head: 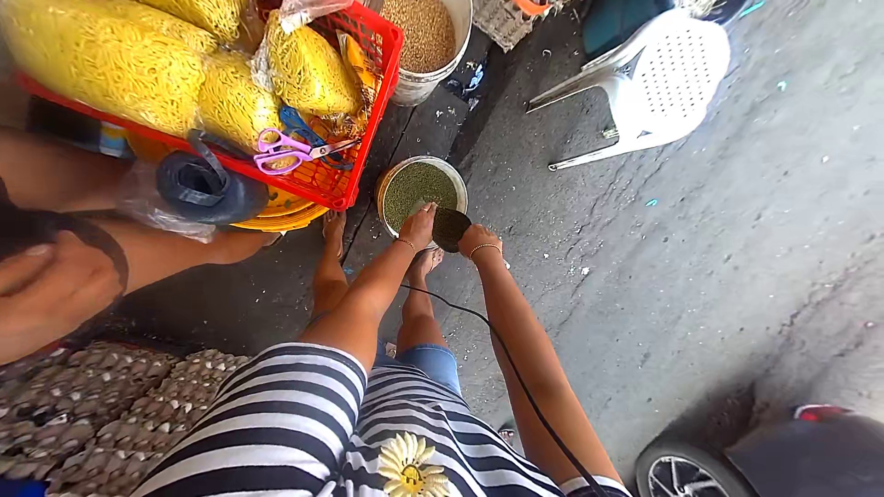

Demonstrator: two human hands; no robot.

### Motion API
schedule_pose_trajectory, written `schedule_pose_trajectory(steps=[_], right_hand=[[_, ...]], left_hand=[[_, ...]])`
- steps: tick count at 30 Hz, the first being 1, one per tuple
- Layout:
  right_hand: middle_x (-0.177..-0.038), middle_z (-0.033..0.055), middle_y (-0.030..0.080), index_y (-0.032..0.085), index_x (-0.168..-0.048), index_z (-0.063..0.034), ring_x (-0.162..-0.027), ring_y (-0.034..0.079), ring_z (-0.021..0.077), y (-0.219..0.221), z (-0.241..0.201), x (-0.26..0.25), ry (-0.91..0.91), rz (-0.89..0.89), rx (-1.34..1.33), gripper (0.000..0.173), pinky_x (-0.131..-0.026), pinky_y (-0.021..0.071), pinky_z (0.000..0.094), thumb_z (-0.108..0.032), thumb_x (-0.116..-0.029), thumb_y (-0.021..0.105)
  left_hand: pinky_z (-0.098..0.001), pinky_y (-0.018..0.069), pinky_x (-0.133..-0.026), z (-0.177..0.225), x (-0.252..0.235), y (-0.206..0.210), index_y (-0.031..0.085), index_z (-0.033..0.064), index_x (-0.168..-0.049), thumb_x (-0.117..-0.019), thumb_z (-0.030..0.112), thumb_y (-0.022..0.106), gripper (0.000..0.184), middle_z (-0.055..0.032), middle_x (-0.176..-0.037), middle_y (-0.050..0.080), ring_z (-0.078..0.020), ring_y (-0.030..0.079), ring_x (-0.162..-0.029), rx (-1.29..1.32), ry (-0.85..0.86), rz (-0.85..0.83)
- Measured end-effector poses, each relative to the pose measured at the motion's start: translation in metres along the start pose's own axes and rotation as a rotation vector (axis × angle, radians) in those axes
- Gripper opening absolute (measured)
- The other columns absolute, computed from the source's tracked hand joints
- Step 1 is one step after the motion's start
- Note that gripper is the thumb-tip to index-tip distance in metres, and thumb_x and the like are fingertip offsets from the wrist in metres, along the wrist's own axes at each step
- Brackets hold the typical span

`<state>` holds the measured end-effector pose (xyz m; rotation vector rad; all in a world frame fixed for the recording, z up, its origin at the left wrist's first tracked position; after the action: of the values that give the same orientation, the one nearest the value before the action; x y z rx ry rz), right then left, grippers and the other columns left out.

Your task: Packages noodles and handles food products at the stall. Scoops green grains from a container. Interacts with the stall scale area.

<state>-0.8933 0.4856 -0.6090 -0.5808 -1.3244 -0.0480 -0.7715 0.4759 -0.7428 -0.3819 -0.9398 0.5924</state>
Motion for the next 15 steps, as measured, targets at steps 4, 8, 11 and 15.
schedule_pose_trajectory(steps=[4, 8, 11, 15], right_hand=[[-0.138, 0.0251, 0.059, 0.061, -0.128, 0.0063, -0.129, 0.058, 0.0408, -0.003, -0.002, 0.001, -0.021, -0.007, 0.032, 0.045, -0.099, 0.0467, 0.0650, -0.028, -0.0996, 0.058], [-0.138, 0.0257, 0.059, 0.061, -0.127, 0.0061, -0.130, 0.057, 0.0412, -0.007, -0.006, 0.008, -0.026, -0.014, 0.040, 0.042, -0.099, 0.0465, 0.0652, -0.026, -0.0999, 0.058], [-0.139, 0.0256, 0.058, 0.060, -0.129, 0.0056, -0.130, 0.057, 0.0420, -0.009, -0.008, 0.013, -0.026, -0.015, 0.061, 0.041, -0.098, 0.0473, 0.0653, -0.021, -0.0982, 0.059], [-0.137, 0.0267, 0.059, 0.060, -0.128, 0.0066, -0.128, 0.058, 0.0428, -0.010, -0.010, 0.020, -0.030, -0.001, 0.089, 0.039, -0.096, 0.0481, 0.0658, -0.017, -0.0966, 0.062]], left_hand=[[-0.0492, 0.0453, -0.111, 0.001, 0.002, -0.002, 0.036, -0.0055, -0.154, -0.0871, -0.007, 0.065, 0.073, -0.0212, -0.161, 0.037, -0.0369, 0.050, -0.139, 0.016, -0.002, 0.005], [-0.0475, 0.0426, -0.114, 0.000, 0.002, -0.002, 0.037, -0.0061, -0.154, -0.0857, -0.008, 0.067, 0.074, -0.0215, -0.160, 0.038, -0.0363, 0.049, -0.140, 0.024, 0.001, 0.012], [-0.0466, 0.0424, -0.114, -0.003, 0.002, -0.001, 0.039, -0.0069, -0.152, -0.0861, -0.004, 0.069, 0.072, -0.0224, -0.157, 0.041, -0.0360, 0.050, -0.139, 0.045, 0.015, 0.036], [-0.0475, 0.0437, -0.113, -0.003, 0.004, -0.002, 0.043, -0.0070, -0.150, -0.0847, 0.001, 0.073, 0.072, -0.0224, -0.154, 0.045, -0.0363, 0.053, -0.136, 0.057, 0.022, 0.040]])
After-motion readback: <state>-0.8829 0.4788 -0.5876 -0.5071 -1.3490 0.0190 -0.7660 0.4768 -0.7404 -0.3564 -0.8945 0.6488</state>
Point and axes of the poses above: each hand's wrist, its own x-axis away from the middle knuckle, its own y-axis out of the palm, z = x × y, the point moved 3 cm from there along -x, towards the middle knuckle
